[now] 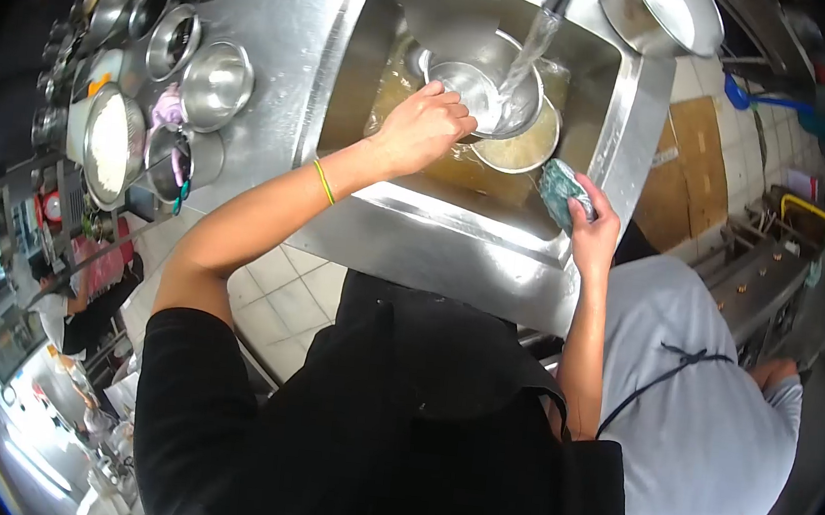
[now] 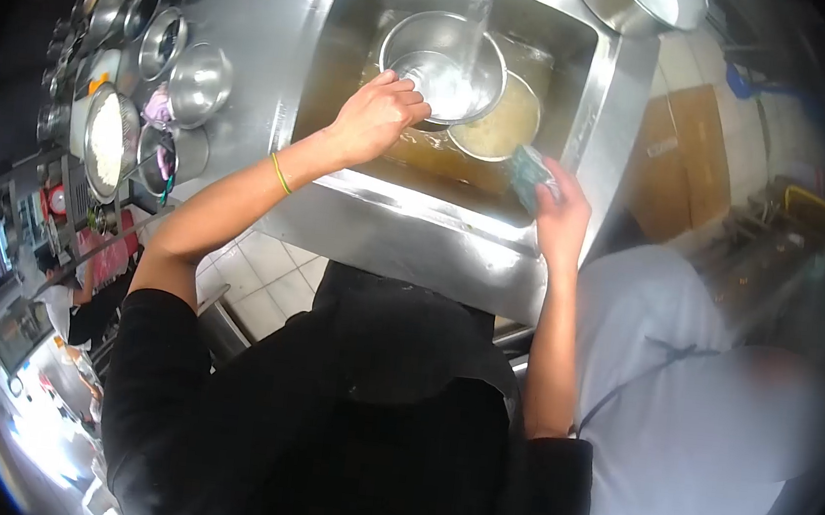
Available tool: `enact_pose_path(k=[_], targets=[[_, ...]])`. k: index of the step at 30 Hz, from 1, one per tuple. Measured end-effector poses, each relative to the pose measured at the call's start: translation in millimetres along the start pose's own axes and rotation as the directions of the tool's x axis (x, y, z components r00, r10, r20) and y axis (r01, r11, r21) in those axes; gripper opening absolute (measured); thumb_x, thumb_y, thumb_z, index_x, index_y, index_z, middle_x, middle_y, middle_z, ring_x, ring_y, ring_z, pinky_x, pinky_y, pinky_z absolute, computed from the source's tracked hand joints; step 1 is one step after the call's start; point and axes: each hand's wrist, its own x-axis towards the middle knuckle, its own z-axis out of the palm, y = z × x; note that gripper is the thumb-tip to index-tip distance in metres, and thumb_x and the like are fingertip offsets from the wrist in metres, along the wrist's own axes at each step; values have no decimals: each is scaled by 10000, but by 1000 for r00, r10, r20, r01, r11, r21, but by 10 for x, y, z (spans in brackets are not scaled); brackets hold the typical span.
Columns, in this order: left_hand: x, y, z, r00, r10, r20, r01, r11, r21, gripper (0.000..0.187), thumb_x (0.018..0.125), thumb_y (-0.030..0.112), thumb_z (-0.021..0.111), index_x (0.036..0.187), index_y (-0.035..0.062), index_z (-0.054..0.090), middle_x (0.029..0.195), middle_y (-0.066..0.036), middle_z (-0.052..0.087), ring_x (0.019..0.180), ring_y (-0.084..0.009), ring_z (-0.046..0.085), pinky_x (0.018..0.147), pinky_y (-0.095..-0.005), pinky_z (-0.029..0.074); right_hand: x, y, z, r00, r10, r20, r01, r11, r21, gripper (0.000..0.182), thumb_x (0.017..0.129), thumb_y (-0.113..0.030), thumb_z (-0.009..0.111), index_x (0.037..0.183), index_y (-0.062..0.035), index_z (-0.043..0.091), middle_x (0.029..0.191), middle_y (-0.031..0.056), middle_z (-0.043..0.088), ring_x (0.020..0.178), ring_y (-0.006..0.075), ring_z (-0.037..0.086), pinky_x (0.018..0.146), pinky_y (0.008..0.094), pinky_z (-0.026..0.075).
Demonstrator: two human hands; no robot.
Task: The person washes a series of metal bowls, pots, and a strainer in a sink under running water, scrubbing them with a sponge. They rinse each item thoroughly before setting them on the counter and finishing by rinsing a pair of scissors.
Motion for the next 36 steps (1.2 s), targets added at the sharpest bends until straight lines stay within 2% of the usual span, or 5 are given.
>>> enact_pose_path(k=[10,15,20,30,36], targets=[[733,-167,508,964,-247,96,265,918,-297,132,683,75,493,758,24,589,669,-177,577,734,-360,565,671,-432,437,-137,-1,92,994,93,-51,-90,995,52,321,754,19,566,1073,-20,581,1030,142,605,947,199,568,841,272,407],[904,-618,1279,643,-740,199,598,323,-733,186,748,163,509,780,-2,589,720,-179,589,721,-276,577,651,-409,431,-145,-92,41,1000,9,-23,-7,996,93,340,743,27,536,1081,-5,565,1060,161,582,1017,244,542,903,298,379],[289,-891,1205,214,-832,512,154,-489,-859,179,833,188,526,896,39,601,888,-79,590,856,-196,508,802,-366,412,-14,-246,-79,999,44,8,-44,993,110,358,749,21,542,1107,0,554,1096,153,569,1047,214,519,919,297,360],[-463,-586,-584,493,-848,-194,370,406,-835,179,825,114,552,668,27,553,543,45,515,515,-96,469,528,-275,361,321,-348,-78,994,-102,-32,105,988,110,359,758,22,555,1115,-12,560,1047,116,596,941,154,545,845,258,403],[-391,-349,-502,978,-44,-205,77,985,156,103,606,12,554,663,80,501,592,-12,499,606,-190,522,586,-296,356,399,-394,51,980,-157,-124,164,985,45,387,738,3,576,1124,-23,558,1090,130,591,1014,169,537,876,266,389]])
